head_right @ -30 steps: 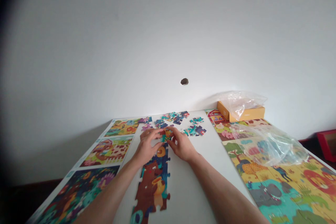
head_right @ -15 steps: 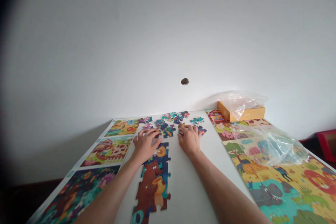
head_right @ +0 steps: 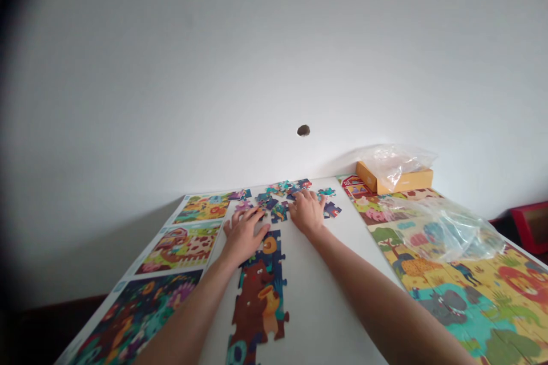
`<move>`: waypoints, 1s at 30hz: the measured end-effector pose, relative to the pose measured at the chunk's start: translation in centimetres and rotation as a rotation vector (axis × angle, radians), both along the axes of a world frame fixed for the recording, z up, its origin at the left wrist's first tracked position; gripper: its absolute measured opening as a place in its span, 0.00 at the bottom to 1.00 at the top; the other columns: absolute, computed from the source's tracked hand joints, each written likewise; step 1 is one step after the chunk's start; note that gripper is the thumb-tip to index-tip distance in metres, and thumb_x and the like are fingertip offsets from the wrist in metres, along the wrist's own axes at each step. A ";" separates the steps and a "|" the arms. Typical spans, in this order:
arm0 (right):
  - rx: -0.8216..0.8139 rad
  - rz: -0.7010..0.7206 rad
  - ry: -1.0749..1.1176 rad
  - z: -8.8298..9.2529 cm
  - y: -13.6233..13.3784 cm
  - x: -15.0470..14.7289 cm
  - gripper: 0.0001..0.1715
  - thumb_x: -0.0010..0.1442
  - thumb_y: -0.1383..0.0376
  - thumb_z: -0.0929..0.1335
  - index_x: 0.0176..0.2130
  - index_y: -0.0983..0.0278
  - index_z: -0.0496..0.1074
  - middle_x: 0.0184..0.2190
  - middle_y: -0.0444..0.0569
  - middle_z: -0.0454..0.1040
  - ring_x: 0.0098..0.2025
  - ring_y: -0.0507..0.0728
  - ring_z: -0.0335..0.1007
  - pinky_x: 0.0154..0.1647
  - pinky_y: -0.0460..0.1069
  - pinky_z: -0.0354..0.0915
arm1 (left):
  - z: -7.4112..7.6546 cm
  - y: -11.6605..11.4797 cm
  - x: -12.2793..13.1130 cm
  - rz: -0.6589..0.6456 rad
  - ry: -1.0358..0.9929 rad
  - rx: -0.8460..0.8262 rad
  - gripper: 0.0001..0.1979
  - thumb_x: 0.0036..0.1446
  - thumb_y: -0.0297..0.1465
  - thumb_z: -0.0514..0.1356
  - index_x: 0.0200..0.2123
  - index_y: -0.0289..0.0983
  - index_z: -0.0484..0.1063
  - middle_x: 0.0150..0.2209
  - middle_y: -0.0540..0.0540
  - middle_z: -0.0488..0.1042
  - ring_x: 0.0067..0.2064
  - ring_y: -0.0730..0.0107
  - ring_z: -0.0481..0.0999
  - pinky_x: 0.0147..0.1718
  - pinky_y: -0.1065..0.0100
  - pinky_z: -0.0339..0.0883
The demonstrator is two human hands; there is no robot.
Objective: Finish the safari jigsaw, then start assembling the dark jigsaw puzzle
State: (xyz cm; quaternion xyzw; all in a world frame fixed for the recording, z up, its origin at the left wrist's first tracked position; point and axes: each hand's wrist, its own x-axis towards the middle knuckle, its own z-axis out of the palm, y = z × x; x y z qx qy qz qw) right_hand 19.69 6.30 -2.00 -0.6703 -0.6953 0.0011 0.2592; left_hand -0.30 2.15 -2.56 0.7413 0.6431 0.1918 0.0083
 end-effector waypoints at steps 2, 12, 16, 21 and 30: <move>-0.070 -0.080 0.007 0.3 2.4 -0.4 0.28 0.63 0.52 0.67 0.60 0.56 0.69 0.59 0.54 0.70 0.60 0.67 0.61 0.63 0.68 0.45 | 0.0 0.0 0.0 -0.002 -0.004 -0.005 0.20 0.63 0.41 0.57 0.56 0.47 0.73 0.65 0.44 0.67 0.65 0.43 0.60 0.60 0.35 0.52; -0.069 0.006 -0.046 -0.1 5.8 -0.3 0.18 0.64 0.53 0.65 0.46 0.55 0.78 0.50 0.49 0.77 0.55 0.65 0.65 0.64 0.69 0.35 | -0.3 -0.1 0.0 0.011 -0.017 0.017 0.19 0.62 0.40 0.58 0.56 0.49 0.73 0.64 0.45 0.68 0.64 0.46 0.60 0.61 0.37 0.52; 0.035 -0.043 0.006 0.6 5.5 0.4 0.22 0.69 0.58 0.59 0.38 0.58 0.79 0.42 0.48 0.80 0.48 0.60 0.68 0.62 0.62 0.39 | -0.2 -0.1 0.0 0.007 -0.034 0.000 0.19 0.62 0.40 0.59 0.56 0.50 0.73 0.64 0.47 0.68 0.64 0.44 0.60 0.60 0.35 0.52; 0.177 -0.211 0.054 1.2 5.3 1.3 0.25 0.72 0.59 0.55 0.45 0.60 0.78 0.44 0.53 0.78 0.47 0.60 0.67 0.55 0.58 0.45 | -0.1 -0.2 0.0 0.006 -0.044 -0.016 0.19 0.62 0.39 0.58 0.56 0.49 0.73 0.64 0.46 0.68 0.63 0.44 0.60 0.60 0.35 0.51; -0.036 0.087 -0.063 0.2 5.6 -0.6 0.28 0.62 0.64 0.62 0.60 0.56 0.70 0.60 0.51 0.71 0.64 0.65 0.55 0.65 0.68 0.38 | 0.1 -0.2 0.1 0.020 -0.034 -0.016 0.19 0.62 0.39 0.59 0.56 0.49 0.73 0.64 0.46 0.68 0.63 0.44 0.60 0.60 0.36 0.52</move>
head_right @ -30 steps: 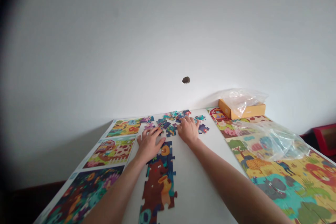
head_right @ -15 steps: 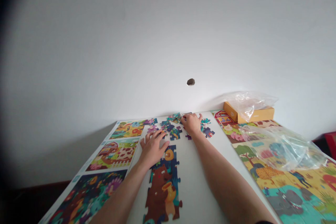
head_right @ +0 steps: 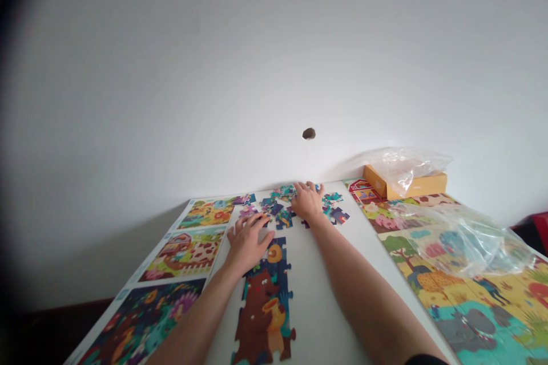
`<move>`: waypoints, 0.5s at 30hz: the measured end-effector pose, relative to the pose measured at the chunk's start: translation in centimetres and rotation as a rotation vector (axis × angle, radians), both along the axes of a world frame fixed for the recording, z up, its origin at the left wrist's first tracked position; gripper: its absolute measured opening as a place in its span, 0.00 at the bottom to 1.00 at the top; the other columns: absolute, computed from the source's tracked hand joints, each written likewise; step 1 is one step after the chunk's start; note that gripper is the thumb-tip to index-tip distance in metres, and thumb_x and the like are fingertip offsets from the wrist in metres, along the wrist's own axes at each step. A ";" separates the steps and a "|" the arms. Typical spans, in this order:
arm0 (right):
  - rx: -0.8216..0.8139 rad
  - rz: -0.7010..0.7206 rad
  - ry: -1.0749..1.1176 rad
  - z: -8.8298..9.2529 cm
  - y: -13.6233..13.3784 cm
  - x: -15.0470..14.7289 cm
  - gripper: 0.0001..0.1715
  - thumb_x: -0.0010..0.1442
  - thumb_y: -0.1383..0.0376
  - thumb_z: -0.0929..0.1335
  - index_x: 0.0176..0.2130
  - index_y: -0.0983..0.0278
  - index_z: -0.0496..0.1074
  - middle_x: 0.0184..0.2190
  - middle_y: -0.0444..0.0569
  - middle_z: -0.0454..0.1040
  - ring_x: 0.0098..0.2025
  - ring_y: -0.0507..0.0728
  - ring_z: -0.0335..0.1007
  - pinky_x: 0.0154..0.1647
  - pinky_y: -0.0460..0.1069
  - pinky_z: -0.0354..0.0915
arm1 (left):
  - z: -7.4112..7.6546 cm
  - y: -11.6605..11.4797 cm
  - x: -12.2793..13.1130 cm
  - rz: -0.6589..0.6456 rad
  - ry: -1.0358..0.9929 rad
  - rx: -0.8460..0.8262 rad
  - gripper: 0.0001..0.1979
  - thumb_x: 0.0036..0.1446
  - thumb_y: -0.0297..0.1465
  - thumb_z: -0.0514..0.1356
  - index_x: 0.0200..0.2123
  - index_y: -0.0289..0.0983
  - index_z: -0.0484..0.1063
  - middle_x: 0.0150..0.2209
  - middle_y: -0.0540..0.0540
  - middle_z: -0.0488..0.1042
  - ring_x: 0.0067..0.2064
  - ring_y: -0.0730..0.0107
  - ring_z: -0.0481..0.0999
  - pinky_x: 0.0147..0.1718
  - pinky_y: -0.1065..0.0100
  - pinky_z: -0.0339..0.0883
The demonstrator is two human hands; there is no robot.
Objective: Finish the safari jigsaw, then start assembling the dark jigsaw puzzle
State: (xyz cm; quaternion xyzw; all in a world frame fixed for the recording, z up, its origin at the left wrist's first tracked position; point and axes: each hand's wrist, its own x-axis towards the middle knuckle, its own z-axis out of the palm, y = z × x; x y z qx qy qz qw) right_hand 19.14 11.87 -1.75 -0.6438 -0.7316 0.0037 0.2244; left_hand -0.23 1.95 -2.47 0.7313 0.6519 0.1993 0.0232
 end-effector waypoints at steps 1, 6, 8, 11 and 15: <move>-0.027 0.052 -0.005 -0.1 0.0 -0.3 0.29 0.62 0.62 0.63 0.62 0.56 0.67 0.60 0.52 0.71 0.64 0.66 0.55 0.65 0.70 0.36 | 0.0 0.0 0.0 -0.002 -0.002 0.004 0.19 0.62 0.39 0.59 0.56 0.49 0.73 0.64 0.46 0.68 0.63 0.44 0.61 0.60 0.36 0.52; -0.021 0.217 0.016 -0.4 0.1 -0.7 0.27 0.64 0.58 0.63 0.61 0.55 0.68 0.58 0.52 0.73 0.64 0.64 0.58 0.67 0.71 0.33 | -0.1 0.1 0.0 -0.009 0.004 0.020 0.18 0.62 0.40 0.59 0.55 0.49 0.74 0.64 0.46 0.68 0.62 0.46 0.62 0.59 0.39 0.54; -0.024 0.202 0.022 -0.5 0.1 -0.7 0.26 0.64 0.55 0.65 0.60 0.55 0.69 0.58 0.52 0.73 0.63 0.65 0.58 0.66 0.72 0.33 | -0.1 0.1 0.0 -0.005 0.011 0.016 0.18 0.62 0.40 0.59 0.55 0.49 0.74 0.64 0.46 0.68 0.63 0.46 0.62 0.59 0.39 0.54; -0.048 0.142 0.016 -0.6 0.1 -0.6 0.22 0.64 0.53 0.65 0.54 0.56 0.74 0.55 0.52 0.75 0.60 0.66 0.61 0.65 0.73 0.34 | -0.1 0.1 -0.1 -0.004 0.017 0.014 0.19 0.62 0.41 0.59 0.56 0.50 0.73 0.64 0.46 0.68 0.62 0.46 0.62 0.60 0.39 0.54; -0.042 0.083 0.009 -0.6 0.1 -0.7 0.21 0.61 0.58 0.65 0.52 0.56 0.77 0.53 0.53 0.75 0.59 0.67 0.60 0.66 0.70 0.36 | -0.2 0.2 -0.1 -0.013 0.010 0.016 0.19 0.61 0.40 0.59 0.56 0.49 0.73 0.63 0.46 0.68 0.62 0.47 0.63 0.60 0.40 0.54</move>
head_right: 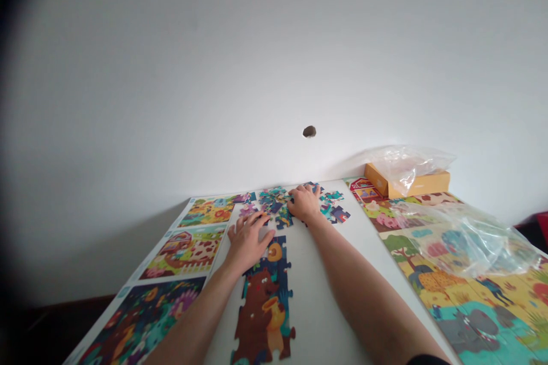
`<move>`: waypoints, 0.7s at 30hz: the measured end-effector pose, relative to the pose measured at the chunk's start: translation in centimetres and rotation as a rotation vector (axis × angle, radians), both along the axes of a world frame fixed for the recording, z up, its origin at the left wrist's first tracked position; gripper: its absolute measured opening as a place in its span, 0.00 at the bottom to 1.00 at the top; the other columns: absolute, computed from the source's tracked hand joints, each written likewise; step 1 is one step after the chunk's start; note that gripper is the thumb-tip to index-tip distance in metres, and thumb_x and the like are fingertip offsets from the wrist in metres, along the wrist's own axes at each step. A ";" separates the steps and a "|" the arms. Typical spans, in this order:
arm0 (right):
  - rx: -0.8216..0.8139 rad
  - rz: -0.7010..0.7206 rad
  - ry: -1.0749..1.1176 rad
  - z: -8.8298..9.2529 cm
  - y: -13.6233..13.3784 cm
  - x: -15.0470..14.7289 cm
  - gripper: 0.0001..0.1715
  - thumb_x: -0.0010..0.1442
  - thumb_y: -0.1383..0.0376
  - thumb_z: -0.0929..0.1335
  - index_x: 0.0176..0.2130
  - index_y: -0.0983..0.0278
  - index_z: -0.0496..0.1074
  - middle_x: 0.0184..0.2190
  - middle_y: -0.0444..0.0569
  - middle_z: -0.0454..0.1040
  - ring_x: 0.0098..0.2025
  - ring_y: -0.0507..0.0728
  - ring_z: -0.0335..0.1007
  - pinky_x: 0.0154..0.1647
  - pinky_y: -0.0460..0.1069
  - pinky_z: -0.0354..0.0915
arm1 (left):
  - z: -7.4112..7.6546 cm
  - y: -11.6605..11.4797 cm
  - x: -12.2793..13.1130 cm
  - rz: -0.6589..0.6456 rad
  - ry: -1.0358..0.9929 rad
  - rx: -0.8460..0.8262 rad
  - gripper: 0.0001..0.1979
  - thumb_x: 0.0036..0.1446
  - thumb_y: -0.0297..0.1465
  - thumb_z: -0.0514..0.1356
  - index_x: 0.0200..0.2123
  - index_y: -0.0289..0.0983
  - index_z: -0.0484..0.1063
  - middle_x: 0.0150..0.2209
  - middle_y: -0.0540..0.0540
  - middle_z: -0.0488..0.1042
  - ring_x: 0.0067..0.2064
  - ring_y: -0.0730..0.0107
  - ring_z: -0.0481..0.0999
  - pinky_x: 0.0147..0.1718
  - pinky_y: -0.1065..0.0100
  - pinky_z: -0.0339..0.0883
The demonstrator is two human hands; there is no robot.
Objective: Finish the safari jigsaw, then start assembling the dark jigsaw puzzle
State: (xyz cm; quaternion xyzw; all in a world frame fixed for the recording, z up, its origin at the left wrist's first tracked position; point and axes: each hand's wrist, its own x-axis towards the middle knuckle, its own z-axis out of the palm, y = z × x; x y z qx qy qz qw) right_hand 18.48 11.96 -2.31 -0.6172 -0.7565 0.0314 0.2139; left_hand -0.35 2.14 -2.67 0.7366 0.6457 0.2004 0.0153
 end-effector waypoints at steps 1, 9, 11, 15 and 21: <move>-0.001 -0.007 -0.002 0.1 0.0 0.0 0.22 0.60 0.58 0.66 0.53 0.56 0.76 0.53 0.54 0.74 0.59 0.67 0.60 0.66 0.70 0.37 | 0.0 0.0 0.0 -0.001 -0.004 0.000 0.19 0.61 0.39 0.59 0.56 0.49 0.73 0.63 0.46 0.68 0.62 0.48 0.63 0.60 0.40 0.54; 0.066 -0.198 0.029 0.5 -0.3 -0.2 0.24 0.59 0.62 0.65 0.54 0.58 0.75 0.58 0.58 0.69 0.61 0.68 0.58 0.65 0.71 0.38 | 0.1 0.1 0.0 0.032 -0.041 0.023 0.18 0.61 0.38 0.60 0.53 0.46 0.75 0.60 0.44 0.71 0.60 0.50 0.66 0.59 0.45 0.57; 0.033 -0.086 0.011 0.4 -0.4 -0.3 0.25 0.63 0.59 0.64 0.58 0.55 0.72 0.63 0.54 0.66 0.64 0.68 0.55 0.66 0.72 0.38 | 0.3 0.1 0.1 0.027 -0.042 0.029 0.15 0.60 0.38 0.61 0.51 0.46 0.76 0.58 0.45 0.72 0.58 0.51 0.68 0.58 0.46 0.59; -0.047 0.099 -0.049 0.5 -0.6 -0.7 0.21 0.67 0.52 0.63 0.55 0.49 0.74 0.59 0.47 0.72 0.64 0.67 0.56 0.65 0.75 0.33 | 0.4 0.0 0.1 0.026 -0.034 0.041 0.13 0.60 0.37 0.61 0.48 0.47 0.78 0.55 0.45 0.74 0.55 0.53 0.70 0.56 0.50 0.62; 0.000 0.011 -0.036 0.9 -0.6 -0.9 0.17 0.64 0.52 0.66 0.40 0.58 0.80 0.45 0.52 0.79 0.56 0.67 0.62 0.65 0.73 0.32 | 0.0 0.3 -0.1 0.061 -0.032 0.055 0.13 0.60 0.35 0.62 0.48 0.47 0.78 0.54 0.44 0.74 0.55 0.53 0.70 0.55 0.51 0.63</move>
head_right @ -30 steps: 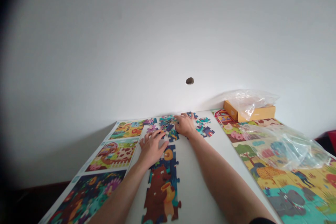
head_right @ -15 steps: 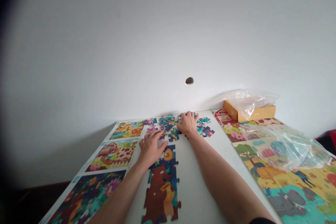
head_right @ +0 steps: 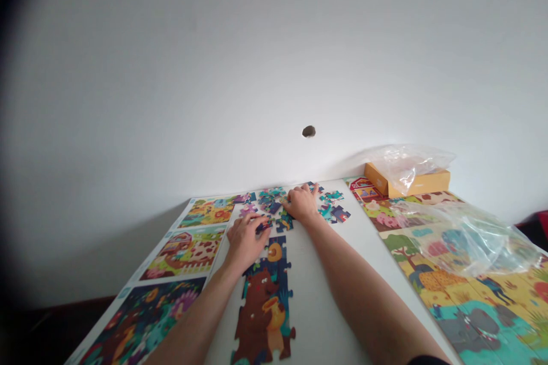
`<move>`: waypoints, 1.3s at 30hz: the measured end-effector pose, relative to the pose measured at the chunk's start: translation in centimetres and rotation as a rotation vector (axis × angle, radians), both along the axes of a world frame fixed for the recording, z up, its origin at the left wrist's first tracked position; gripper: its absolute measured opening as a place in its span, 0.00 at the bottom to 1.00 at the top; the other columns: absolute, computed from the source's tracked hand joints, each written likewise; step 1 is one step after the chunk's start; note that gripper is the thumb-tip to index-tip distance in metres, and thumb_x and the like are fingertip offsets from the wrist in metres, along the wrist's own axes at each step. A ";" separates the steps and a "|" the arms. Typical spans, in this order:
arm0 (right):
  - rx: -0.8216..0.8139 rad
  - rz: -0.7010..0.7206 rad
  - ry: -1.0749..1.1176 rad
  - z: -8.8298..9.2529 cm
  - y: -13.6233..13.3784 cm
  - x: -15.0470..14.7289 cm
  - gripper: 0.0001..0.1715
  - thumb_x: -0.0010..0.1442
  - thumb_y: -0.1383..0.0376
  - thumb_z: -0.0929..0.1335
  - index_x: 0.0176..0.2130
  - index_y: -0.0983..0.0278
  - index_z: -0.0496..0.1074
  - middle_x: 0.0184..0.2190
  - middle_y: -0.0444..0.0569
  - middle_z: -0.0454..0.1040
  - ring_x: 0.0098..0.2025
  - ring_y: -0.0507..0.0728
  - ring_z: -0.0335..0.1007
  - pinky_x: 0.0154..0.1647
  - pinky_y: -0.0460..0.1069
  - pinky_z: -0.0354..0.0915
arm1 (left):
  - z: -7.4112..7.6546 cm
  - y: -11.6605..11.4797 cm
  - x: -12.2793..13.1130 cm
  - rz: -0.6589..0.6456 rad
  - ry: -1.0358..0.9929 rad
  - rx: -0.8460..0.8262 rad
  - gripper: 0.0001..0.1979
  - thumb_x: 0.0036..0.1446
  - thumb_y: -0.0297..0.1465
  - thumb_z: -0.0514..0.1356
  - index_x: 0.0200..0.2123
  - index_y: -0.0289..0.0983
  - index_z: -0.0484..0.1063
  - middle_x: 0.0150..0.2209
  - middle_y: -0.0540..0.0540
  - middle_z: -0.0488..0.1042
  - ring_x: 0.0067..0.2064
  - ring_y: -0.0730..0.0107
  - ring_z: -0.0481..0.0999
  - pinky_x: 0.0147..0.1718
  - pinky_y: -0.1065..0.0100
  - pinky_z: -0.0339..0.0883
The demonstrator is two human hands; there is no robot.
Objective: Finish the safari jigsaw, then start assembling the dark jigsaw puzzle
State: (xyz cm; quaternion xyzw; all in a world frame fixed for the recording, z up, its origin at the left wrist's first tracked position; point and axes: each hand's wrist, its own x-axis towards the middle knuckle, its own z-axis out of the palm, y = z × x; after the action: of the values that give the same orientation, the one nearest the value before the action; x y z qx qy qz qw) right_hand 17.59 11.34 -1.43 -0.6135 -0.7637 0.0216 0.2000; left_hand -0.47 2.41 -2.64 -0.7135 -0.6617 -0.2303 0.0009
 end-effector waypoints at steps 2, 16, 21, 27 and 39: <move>0.018 -0.013 0.001 -0.1 0.0 0.0 0.16 0.62 0.53 0.68 0.43 0.58 0.80 0.45 0.53 0.78 0.56 0.67 0.62 0.65 0.72 0.34 | -0.1 0.1 0.0 0.002 -0.006 0.004 0.13 0.60 0.34 0.62 0.48 0.47 0.78 0.54 0.44 0.74 0.55 0.53 0.71 0.55 0.52 0.63; 0.110 0.095 0.053 -0.4 -0.2 -0.1 0.19 0.66 0.59 0.64 0.54 0.53 0.74 0.56 0.49 0.73 0.59 0.64 0.61 0.67 0.68 0.37 | 0.0 0.1 0.0 -0.039 -0.056 0.012 0.12 0.60 0.31 0.61 0.47 0.47 0.77 0.51 0.47 0.77 0.53 0.56 0.72 0.52 0.55 0.64; 0.004 0.273 0.015 -0.7 -0.2 -0.7 0.19 0.63 0.50 0.67 0.49 0.52 0.77 0.55 0.46 0.76 0.58 0.64 0.63 0.67 0.69 0.37 | 0.0 0.3 -0.1 -0.032 -0.068 0.010 0.13 0.60 0.31 0.63 0.48 0.46 0.76 0.50 0.47 0.77 0.52 0.55 0.73 0.52 0.55 0.62; 0.046 0.174 0.029 -0.9 0.1 -0.6 0.18 0.58 0.54 0.70 0.46 0.56 0.78 0.46 0.50 0.79 0.55 0.65 0.64 0.66 0.69 0.37 | -0.4 0.5 -0.1 0.014 -0.082 0.015 0.16 0.58 0.31 0.64 0.51 0.44 0.74 0.50 0.45 0.77 0.52 0.56 0.73 0.52 0.56 0.62; 0.125 -0.032 0.063 -0.4 0.1 0.2 0.15 0.60 0.60 0.68 0.46 0.57 0.78 0.50 0.54 0.73 0.56 0.65 0.61 0.65 0.68 0.38 | -0.2 0.6 -0.4 0.044 -0.092 0.073 0.17 0.58 0.31 0.65 0.51 0.43 0.75 0.49 0.43 0.76 0.51 0.54 0.73 0.52 0.56 0.63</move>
State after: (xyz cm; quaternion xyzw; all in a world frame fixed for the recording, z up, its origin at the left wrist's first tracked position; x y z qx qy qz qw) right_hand 17.82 11.43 -1.88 -0.6112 -0.7468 -0.0098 0.2622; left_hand -0.88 3.02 -2.86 -0.6870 -0.6676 -0.2869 0.0017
